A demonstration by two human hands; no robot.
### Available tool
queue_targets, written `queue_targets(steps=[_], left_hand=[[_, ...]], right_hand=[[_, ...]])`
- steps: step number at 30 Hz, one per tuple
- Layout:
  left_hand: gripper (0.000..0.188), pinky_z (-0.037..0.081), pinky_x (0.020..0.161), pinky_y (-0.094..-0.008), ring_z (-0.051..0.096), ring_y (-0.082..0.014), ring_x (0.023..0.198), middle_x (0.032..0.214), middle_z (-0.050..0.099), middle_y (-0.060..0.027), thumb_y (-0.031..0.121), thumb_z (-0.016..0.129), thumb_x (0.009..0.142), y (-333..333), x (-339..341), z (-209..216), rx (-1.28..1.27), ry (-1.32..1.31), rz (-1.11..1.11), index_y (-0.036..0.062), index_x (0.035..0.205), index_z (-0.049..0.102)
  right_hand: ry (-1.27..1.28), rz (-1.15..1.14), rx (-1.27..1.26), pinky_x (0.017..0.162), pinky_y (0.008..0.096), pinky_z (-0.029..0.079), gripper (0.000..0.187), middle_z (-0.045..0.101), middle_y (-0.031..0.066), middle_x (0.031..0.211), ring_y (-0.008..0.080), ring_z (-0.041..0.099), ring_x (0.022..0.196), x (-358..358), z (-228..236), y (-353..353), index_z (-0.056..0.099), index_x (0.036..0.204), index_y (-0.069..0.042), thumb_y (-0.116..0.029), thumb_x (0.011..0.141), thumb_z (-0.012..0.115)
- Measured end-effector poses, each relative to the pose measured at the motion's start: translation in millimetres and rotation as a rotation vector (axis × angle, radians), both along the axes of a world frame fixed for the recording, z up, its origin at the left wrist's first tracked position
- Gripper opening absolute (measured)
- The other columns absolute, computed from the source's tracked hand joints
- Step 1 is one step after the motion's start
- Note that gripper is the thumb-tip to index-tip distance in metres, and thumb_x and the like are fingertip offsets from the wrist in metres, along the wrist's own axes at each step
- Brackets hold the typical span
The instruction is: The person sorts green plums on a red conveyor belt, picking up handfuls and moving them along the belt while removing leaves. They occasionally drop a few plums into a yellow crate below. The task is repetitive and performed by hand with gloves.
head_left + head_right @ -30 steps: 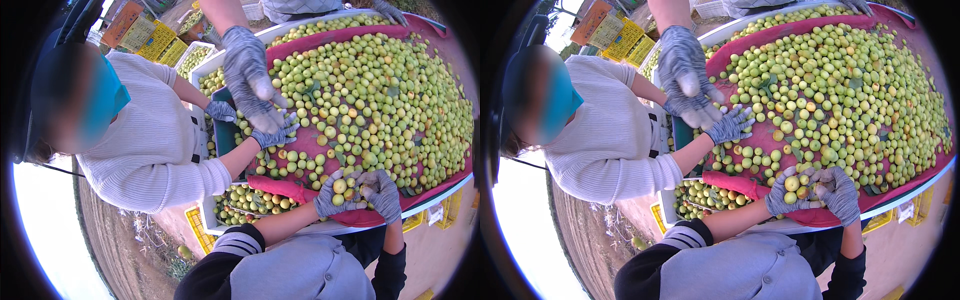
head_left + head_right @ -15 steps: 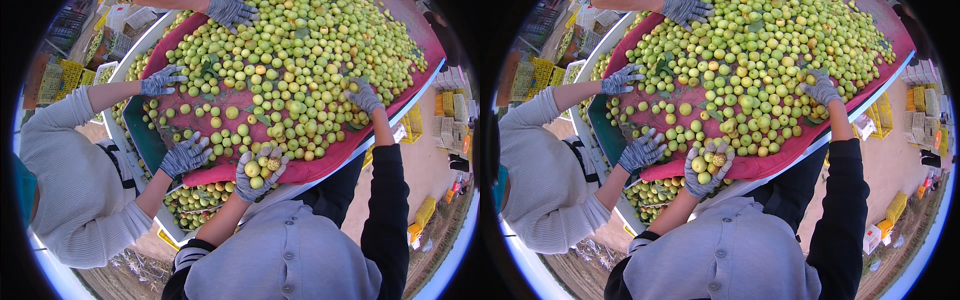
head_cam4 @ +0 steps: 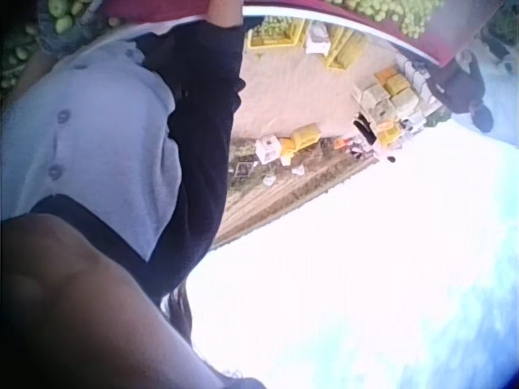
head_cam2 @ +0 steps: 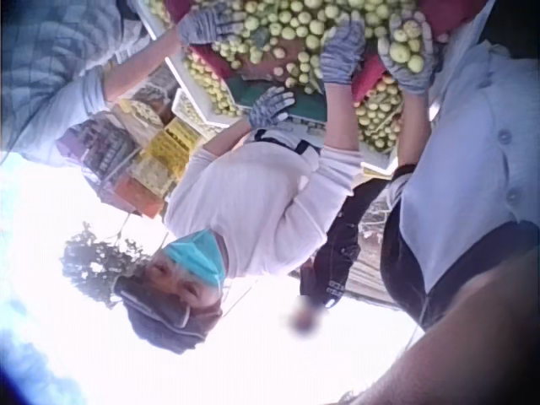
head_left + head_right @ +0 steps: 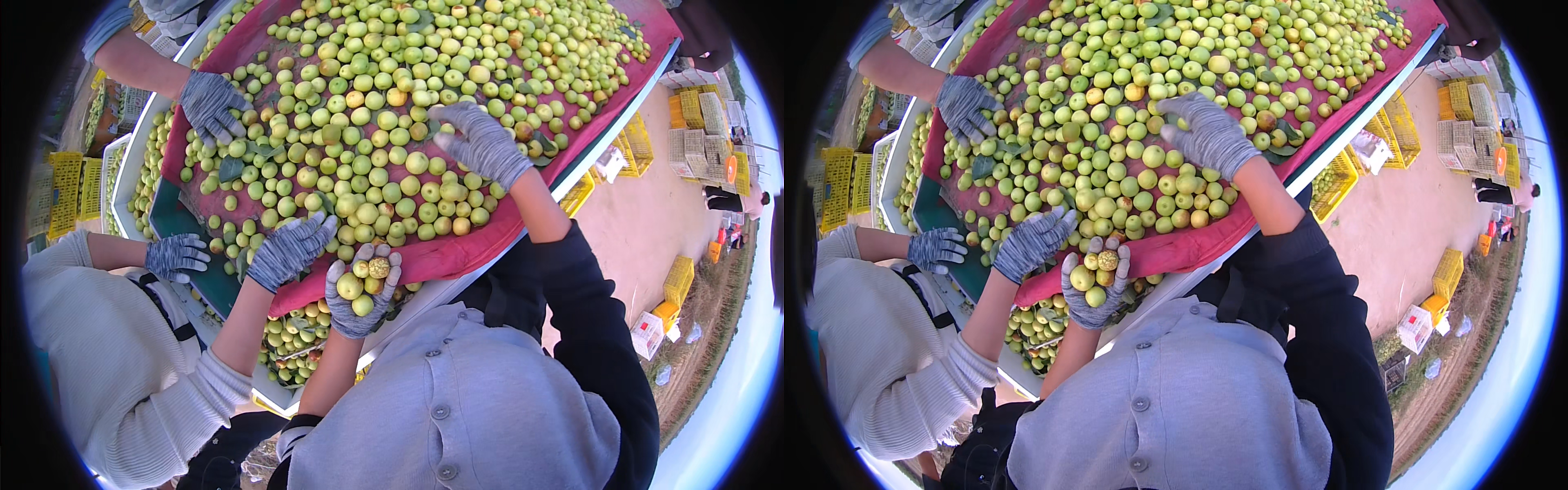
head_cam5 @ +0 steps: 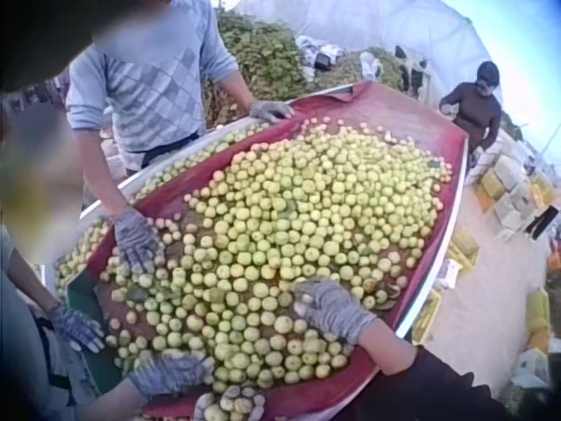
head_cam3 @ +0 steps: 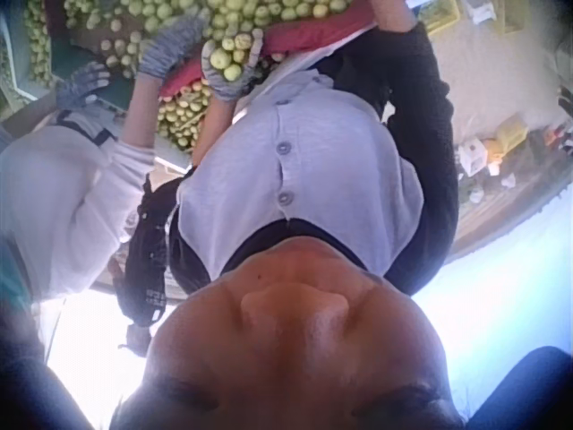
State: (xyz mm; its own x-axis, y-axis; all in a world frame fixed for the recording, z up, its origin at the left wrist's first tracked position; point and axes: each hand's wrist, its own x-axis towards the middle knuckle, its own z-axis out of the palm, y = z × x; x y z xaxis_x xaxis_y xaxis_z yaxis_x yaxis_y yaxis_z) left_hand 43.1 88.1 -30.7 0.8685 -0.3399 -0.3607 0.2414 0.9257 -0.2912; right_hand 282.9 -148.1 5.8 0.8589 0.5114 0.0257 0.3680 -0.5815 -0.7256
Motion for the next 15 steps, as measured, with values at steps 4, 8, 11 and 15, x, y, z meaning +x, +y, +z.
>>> queue_targets(steps=[4,8,11,15], left_hand=[[0.05,0.032,0.115,-0.0445,0.038,-0.0287,0.136,0.136,0.049,-0.0146,0.037,0.055,0.089,14.4,-8.8,2.3,0.049,0.026,0.078,0.0026,0.126,0.052],[0.038,0.044,0.104,-0.0439,0.045,-0.0317,0.126,0.135,0.047,-0.0113,0.033,0.055,0.092,17.6,3.0,-2.6,0.047,0.007,0.036,0.0091,0.121,0.053],[0.039,0.047,0.097,-0.0441,0.046,-0.0297,0.122,0.134,0.045,-0.0094,0.035,0.054,0.093,16.7,16.4,-7.6,-0.034,-0.153,0.031,0.0119,0.125,0.053],[0.039,0.048,0.095,-0.044,0.048,-0.0298,0.122,0.138,0.046,-0.0078,0.034,0.053,0.093,16.7,26.2,-8.4,-0.045,-0.18,0.065,0.015,0.127,0.054]], right_hand=[[0.034,-0.428,-0.929,0.096,0.0428,0.048,0.068,0.056,0.0178,0.125,0.0344,0.058,0.114,44.1,15.1,-115.0,0.047,0.137,-0.017,-0.033,0.077,0.074],[0.216,-0.282,-0.811,0.101,0.0426,0.046,0.095,0.048,0.0215,0.134,0.0378,0.053,0.12,24.3,2.2,-120.9,0.039,0.141,-0.015,-0.041,0.061,0.084],[0.207,-0.133,-0.857,0.101,0.0454,0.044,0.096,0.049,0.0203,0.127,0.039,0.05,0.12,-7.9,-7.0,-82.6,0.037,0.14,-0.017,-0.039,0.06,0.086],[0.244,-0.024,-0.763,0.094,0.0465,0.048,0.093,0.05,0.0234,0.122,0.0413,0.055,0.111,-48.9,-13.6,-24.0,0.037,0.137,-0.01,-0.033,0.061,0.085]])
